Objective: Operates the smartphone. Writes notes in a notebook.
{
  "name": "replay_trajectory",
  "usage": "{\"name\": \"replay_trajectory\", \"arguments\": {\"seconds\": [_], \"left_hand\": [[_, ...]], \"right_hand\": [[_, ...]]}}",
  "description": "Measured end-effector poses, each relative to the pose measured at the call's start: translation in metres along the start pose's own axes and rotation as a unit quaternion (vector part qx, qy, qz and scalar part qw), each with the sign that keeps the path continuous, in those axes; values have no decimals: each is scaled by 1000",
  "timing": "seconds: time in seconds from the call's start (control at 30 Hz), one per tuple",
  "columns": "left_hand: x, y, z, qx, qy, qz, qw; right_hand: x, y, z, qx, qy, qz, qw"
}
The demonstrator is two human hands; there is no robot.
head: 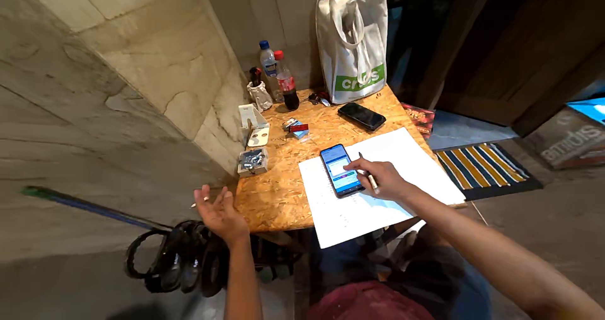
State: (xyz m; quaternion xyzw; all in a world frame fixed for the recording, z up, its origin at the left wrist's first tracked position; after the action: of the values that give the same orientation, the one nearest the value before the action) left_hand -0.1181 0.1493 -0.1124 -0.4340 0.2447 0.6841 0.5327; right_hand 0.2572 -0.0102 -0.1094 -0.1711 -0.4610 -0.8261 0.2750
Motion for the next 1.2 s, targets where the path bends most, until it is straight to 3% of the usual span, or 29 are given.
{"name": "replay_trajectory", "arguments": {"seconds": [0.1, 0.23, 0.47, 0.63, 0.83, 0.93, 1.07, 1.2], "left_hand": [[5, 0, 0, -22, 10, 20, 1000], [6, -3, 2, -15, 22, 51, 998], [-1, -12, -1, -20, 81, 97, 992], [-1, -11, -1, -27, 87, 94, 991], [1, -8, 2, -14, 75, 88, 993], [1, -3, 2, 14, 71, 86, 994], [8, -1, 6, 4, 86, 52, 995], [24, 11, 9, 15, 110, 58, 992]], "right_hand": [[3, 14, -2, -82, -12, 50, 995], [-8, 76, -10, -170, -67, 183, 966], [-65, 150, -31, -190, -170, 301, 919], [-83, 145, -32, -187, -199, 293, 916], [-50, 126, -5, -150, -110, 237, 954], [-40, 122, 9, -165, -79, 255, 949], [-32, 124, 17, -190, -71, 255, 945], [-35, 109, 11, -164, -84, 272, 945]]}}
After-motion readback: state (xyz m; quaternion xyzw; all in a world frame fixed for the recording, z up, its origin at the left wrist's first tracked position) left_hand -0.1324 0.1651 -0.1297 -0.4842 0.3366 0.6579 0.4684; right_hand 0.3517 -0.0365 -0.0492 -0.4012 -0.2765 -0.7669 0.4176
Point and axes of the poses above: each hand's wrist, its own z-axis towards the middle knuckle, its own y-axis out of the back of the hand, x = y × z, the point moved 2 cm from there along z, towards the middle knuckle, and after that the axes turned 6 degrees about -x, right-handed, at the moved point
